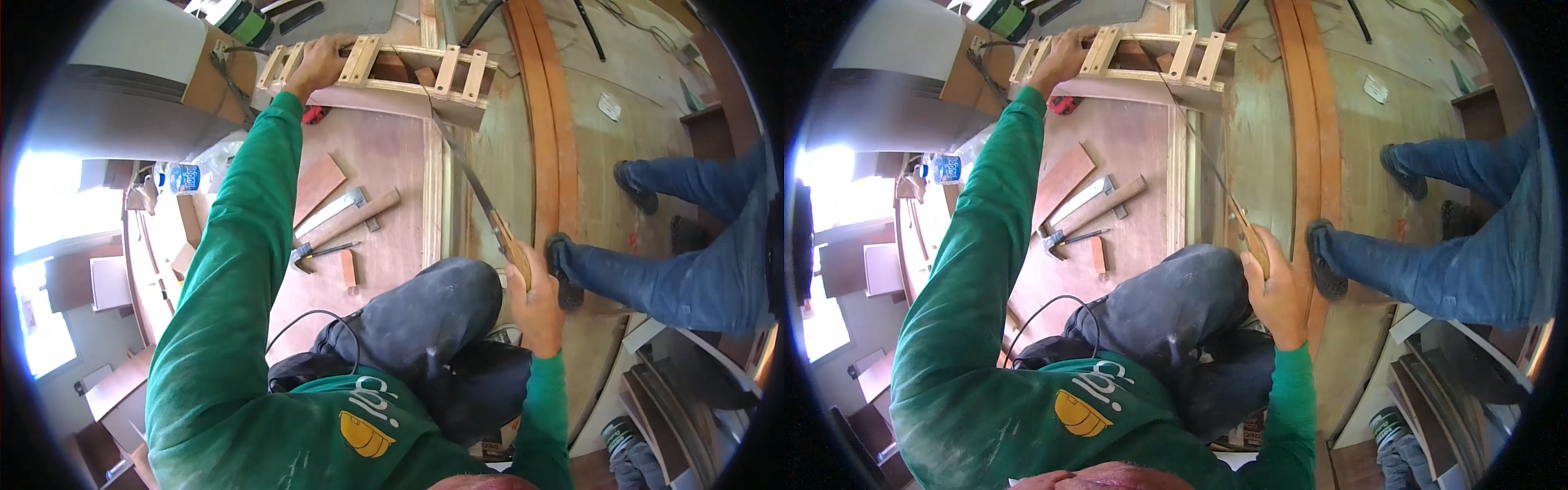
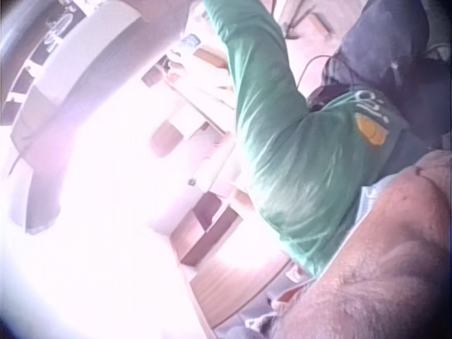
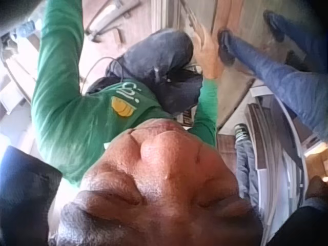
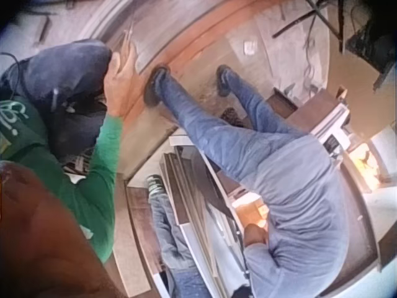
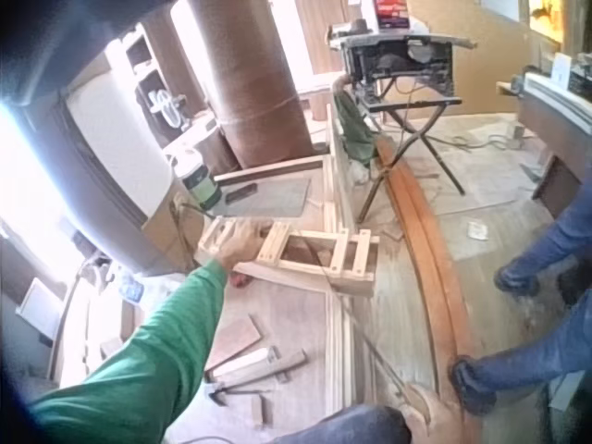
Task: The person uses a handsaw to cut a piece of wood, then measures and marks another wooden block using a square and a pencil before sawing it as well.
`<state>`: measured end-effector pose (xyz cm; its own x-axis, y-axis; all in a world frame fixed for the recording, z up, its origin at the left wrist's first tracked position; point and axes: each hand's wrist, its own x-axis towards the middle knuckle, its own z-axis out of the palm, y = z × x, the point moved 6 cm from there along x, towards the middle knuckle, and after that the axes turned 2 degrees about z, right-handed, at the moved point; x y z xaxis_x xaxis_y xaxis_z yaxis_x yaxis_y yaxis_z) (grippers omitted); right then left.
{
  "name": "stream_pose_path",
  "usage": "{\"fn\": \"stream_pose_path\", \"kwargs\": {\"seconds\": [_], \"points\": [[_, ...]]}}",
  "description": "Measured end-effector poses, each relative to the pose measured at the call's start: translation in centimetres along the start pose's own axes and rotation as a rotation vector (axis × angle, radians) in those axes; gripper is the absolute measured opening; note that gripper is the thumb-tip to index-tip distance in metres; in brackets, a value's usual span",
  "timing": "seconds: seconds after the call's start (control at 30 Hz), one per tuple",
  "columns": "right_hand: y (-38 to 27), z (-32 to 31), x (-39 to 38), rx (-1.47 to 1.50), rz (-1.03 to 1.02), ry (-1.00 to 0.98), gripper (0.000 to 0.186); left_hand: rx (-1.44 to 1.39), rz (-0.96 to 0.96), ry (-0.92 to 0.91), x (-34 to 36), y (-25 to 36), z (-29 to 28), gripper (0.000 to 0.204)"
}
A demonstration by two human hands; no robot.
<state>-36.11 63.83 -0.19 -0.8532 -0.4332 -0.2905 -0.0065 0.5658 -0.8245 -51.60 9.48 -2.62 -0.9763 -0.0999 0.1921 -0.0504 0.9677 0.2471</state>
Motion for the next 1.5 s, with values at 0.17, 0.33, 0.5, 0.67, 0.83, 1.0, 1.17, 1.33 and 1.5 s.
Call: {"fn": "stream_pose_path", "kwargs": {"seconds": [0.17, 0.33, 0.5, 0.67, 0.83, 1.0, 1.17, 1.33, 1.5], "points": [[1.7, -7.1, -12.0, 0.108, 0.171, 0.058, 0.042, -0.029, -0.078, -0.036, 0.2, 0.7, -0.4, 0.049], [3.8, -11.5, -28.1, 0.163, 0.397, 0.146, 0.074, -0.430, -0.029, 0.025, -0.9, -0.6, -1.6, 0.049], [3.1, -5.2, -27.9, 0.281, 0.359, 0.131, 0.065, -0.271, 0.017, 0.467, -10.9, 2.0, -8.2, 0.048], [-0.4, 4.2, -14.8, 0.667, 0.204, -0.197, 0.050, -0.411, -0.230, 0.375, -23.6, 0.0, -8.5, 0.045], [-3.6, 11.4, -8.4, 0.567, 0.164, -0.388, 0.047, -0.457, -0.131, 0.302, -27.2, -2.4, -6.1, 0.034], [-2.9, 10.0, -9.0, 0.046, -0.028, -0.083, 0.045, -0.426, 0.350, 0.254, -15.7, 15.8, -9.4, 0.023], [-1.6, 11.0, -9.9, 0.411, 0.321, -0.104, 0.038, 0.088, 0.375, -0.134, -0.1, 15.3, -0.6, 0.025], [-1.1, 9.7, -10.3, 0.397, 0.204, 0.047, 0.038, 0.340, 0.562, -0.376, 3.6, 16.8, 2.0, 0.027], [-3.9, 5.4, -4.3, -0.030, -0.026, 0.209, 0.046, 0.530, 0.603, -0.324, 5.9, 12.4, 5.0, 0.023]]}}
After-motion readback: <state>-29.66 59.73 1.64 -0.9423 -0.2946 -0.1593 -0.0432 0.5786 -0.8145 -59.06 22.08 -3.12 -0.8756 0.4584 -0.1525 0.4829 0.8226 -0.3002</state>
